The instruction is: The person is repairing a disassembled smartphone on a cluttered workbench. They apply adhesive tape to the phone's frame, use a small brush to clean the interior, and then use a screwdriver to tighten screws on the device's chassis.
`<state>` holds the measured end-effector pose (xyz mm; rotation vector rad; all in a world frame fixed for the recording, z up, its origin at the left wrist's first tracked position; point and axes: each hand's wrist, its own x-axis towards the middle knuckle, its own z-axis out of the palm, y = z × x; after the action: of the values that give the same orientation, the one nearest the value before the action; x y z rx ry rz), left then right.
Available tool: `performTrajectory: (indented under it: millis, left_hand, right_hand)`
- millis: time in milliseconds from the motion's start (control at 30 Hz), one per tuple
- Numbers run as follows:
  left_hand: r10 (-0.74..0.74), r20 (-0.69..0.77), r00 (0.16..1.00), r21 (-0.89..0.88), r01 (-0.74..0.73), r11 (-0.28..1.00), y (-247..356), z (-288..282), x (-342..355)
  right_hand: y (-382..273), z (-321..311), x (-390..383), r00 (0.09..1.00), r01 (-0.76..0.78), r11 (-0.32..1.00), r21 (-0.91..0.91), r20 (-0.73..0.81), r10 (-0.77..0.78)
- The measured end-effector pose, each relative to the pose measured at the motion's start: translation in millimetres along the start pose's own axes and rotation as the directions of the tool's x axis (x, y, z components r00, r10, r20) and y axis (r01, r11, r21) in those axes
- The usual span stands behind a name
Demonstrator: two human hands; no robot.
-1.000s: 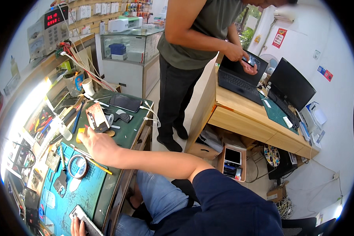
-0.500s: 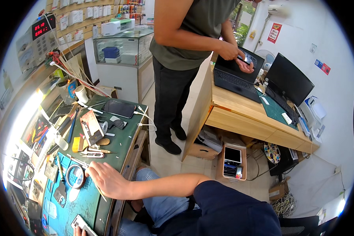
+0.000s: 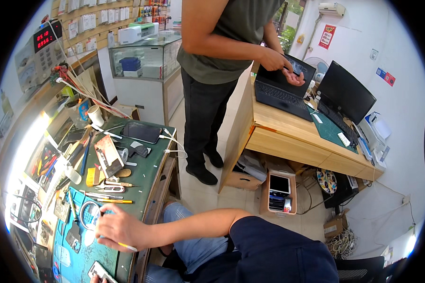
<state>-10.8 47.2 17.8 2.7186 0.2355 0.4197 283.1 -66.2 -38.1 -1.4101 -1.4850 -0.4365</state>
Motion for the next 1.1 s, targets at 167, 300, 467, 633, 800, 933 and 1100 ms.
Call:
performTrajectory:
  millis: [167, 300, 467, 633, 800, 933, 1100]
  left_hand:
    - [-0.029, 0.020, 0.999, -0.022, 0.030, 0.999, -5, -2, -1]
    - [-0.053, 0.050, 0.997, 0.004, 0.053, 0.999, 1, -5, 5]
    - [-0.066, 0.059, 0.996, 0.062, 0.063, 0.996, 1, -4, 9]
    - [-0.232, -0.014, 0.973, 0.159, 0.231, 0.960, 5, -1, -8]
    - [-0.020, -0.017, 1.000, 0.091, 0.021, 0.996, -10, -3, 12]
    - [-0.018, -0.035, 0.999, 0.074, 0.021, 0.997, -14, -2, -4]
    - [-0.006, -0.045, 0.999, 0.050, 0.008, 0.999, -16, 4, -4]
  right_hand:
    - [-22, 9, -6, 0.989, -0.103, 0.960, 0.259, 0.133, 0.070]
    - [-21, 12, -16, 0.980, -0.139, 0.968, 0.207, 0.169, 0.105]
    - [-8, 17, -18, 0.988, -0.093, 0.967, 0.237, 0.144, 0.059]
    - [-29, -4, 11, 0.960, -0.183, 0.913, 0.364, 0.265, 0.087]
    - [-34, -14, 19, 0.860, -0.337, 0.886, 0.319, 0.487, 0.151]
    - [-42, 5, 31, 0.822, -0.357, 0.859, 0.366, 0.561, 0.103]
    - [-38, 3, 25, 0.825, -0.320, 0.890, 0.324, 0.557, 0.094]
